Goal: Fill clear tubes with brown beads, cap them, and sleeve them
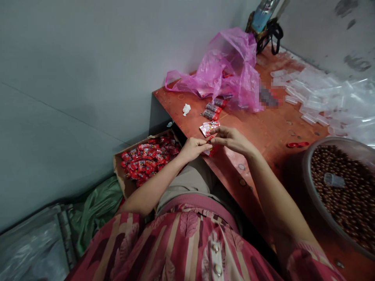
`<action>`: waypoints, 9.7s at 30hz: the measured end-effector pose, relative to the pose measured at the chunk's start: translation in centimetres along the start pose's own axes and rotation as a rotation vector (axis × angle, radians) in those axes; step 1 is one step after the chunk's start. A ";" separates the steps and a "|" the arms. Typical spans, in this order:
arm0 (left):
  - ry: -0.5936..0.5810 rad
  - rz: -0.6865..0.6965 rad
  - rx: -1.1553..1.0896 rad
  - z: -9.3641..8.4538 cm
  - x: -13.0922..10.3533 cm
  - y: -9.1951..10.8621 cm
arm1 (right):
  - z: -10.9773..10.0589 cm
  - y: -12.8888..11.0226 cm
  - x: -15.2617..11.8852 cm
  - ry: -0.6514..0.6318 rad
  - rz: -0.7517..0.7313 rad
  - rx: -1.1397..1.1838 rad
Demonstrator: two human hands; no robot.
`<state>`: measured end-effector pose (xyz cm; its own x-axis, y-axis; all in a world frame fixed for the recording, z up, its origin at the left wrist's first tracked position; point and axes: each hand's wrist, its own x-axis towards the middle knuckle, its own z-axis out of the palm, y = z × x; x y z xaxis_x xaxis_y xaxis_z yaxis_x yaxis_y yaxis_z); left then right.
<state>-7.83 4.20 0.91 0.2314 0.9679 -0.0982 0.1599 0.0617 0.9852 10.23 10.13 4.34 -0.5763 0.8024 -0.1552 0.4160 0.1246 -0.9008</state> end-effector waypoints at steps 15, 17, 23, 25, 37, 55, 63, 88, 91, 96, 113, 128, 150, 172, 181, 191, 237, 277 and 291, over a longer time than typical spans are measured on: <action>0.446 -0.398 -1.210 -0.6 -0.1 0.0 | -6.6 1.6 8.5 -0.049 -0.232 -1.207; 0.516 -0.420 -1.297 -0.4 0.3 0.4 | -7.4 2.8 6.8 0.093 -0.150 -1.166; 0.586 -0.436 -1.444 0.5 1.0 1.7 | -2.5 2.6 -1.3 0.548 0.034 -0.414; 0.579 -0.440 -1.446 1.1 1.1 2.0 | 0.8 1.3 -4.1 0.504 0.079 -0.126; 0.404 -0.448 -1.384 5.4 0.4 4.2 | 8.2 1.1 -8.9 0.688 0.094 0.034; 0.158 -0.212 -1.052 6.7 0.7 3.5 | 7.4 1.6 -9.0 0.760 0.071 0.296; 0.106 -0.197 -0.888 6.0 0.8 3.3 | 7.1 1.5 -9.0 0.658 0.068 0.401; 0.468 -0.071 -1.002 4.3 -5.2 1.6 | 5.9 -0.6 -7.2 0.560 0.007 0.636; 0.557 -0.140 -0.879 2.9 -6.2 0.1 | 5.2 -0.2 -7.1 0.589 0.033 0.565; 0.387 0.195 0.055 1.4 -1.4 -1.1 | 4.4 0.6 -6.8 0.557 0.055 0.478; 0.366 0.299 0.744 0.9 7.3 -2.5 | 3.4 2.2 -2.9 0.604 0.070 0.368; 0.052 0.106 0.199 0.2 1.5 0.6 | -0.4 0.5 -1.3 0.060 0.039 0.260; 0.457 -0.392 -1.163 0.1 2.2 0.2 | -4.0 5.3 2.9 0.474 -0.071 -0.788; 0.494 -0.377 -1.359 4.2 2.2 3.3 | 6.1 0.8 -5.9 0.681 -0.075 0.244; 0.399 -0.256 -1.234 6.4 2.0 3.7 | 6.8 1.8 -6.2 0.812 -0.099 0.198; 0.171 -0.156 -0.973 6.0 1.5 3.2 | 6.2 1.5 -6.5 0.838 -0.104 0.263; -0.005 0.102 0.314 5.4 -1.5 3.2 | -1.2 -2.0 -5.5 0.636 -0.410 -0.350; 0.105 -0.217 -0.969 5.5 0.3 3.5 | 7.5 0.6 -8.8 0.828 0.033 0.410; -0.037 -0.207 -0.940 6.1 -1.2 2.5 | 7.3 0.1 -7.4 0.755 0.020 0.770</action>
<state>-1.85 1.71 2.59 0.3179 0.9086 -0.2709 -0.6294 0.4159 0.6564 9.43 -0.07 2.42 0.1186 0.9857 -0.1197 -0.2858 -0.0815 -0.9548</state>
